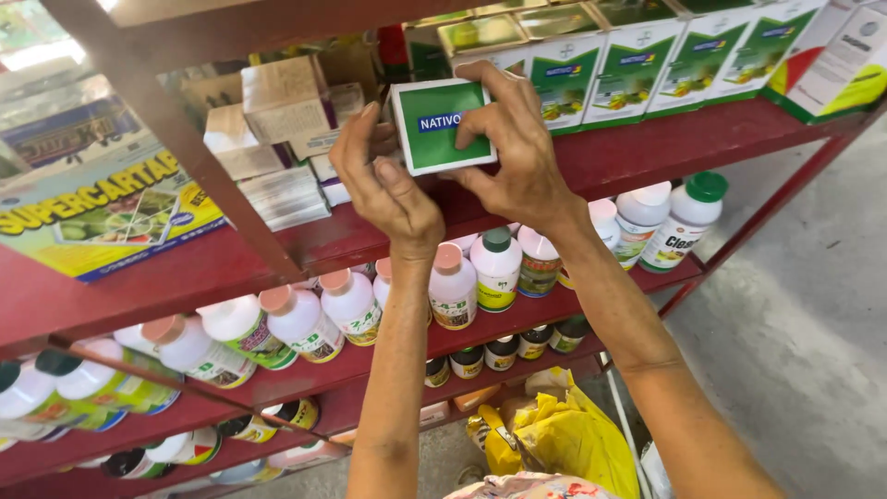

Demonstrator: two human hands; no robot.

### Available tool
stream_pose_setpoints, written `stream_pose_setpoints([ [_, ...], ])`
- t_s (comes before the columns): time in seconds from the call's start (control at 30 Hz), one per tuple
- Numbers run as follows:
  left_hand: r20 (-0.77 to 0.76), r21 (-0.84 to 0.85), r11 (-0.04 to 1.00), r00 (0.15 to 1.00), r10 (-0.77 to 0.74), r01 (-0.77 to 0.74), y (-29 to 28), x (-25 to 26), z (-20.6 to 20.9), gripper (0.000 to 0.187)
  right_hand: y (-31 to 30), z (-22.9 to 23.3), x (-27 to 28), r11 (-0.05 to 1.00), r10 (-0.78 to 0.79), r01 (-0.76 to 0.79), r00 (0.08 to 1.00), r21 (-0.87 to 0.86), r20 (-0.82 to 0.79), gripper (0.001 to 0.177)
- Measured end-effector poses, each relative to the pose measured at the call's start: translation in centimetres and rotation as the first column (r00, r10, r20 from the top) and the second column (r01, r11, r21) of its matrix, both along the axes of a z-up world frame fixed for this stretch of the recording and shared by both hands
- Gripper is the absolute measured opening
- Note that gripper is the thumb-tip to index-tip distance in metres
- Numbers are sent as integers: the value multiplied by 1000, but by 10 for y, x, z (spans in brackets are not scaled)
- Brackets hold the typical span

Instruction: Organizing and checking agricultural chemical bottles and boxes on shelves and in storage.

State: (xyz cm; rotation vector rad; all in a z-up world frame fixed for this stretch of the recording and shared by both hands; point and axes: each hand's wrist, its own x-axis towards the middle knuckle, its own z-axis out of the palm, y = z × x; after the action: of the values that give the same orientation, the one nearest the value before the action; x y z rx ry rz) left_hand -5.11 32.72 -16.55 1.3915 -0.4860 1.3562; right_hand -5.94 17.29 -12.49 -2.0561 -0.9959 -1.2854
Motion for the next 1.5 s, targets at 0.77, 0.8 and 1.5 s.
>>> stream_pose_setpoints([
  [0.77, -412, 442, 880, 911, 25, 176, -10, 28, -1, 38, -115, -86, 5, 906, 68, 35, 972, 422, -227, 55],
  [0.8, -408, 449, 873, 913, 8, 193, -18, 22, 0, 38, -114, -84, 1, 902, 49, 52, 974, 428, -222, 55],
  [1.5, -413, 550, 802, 910, 20, 232, -176, 15, -23, 51, -175, -80, -9, 872, 53, 137, 928, 471, -368, 66],
])
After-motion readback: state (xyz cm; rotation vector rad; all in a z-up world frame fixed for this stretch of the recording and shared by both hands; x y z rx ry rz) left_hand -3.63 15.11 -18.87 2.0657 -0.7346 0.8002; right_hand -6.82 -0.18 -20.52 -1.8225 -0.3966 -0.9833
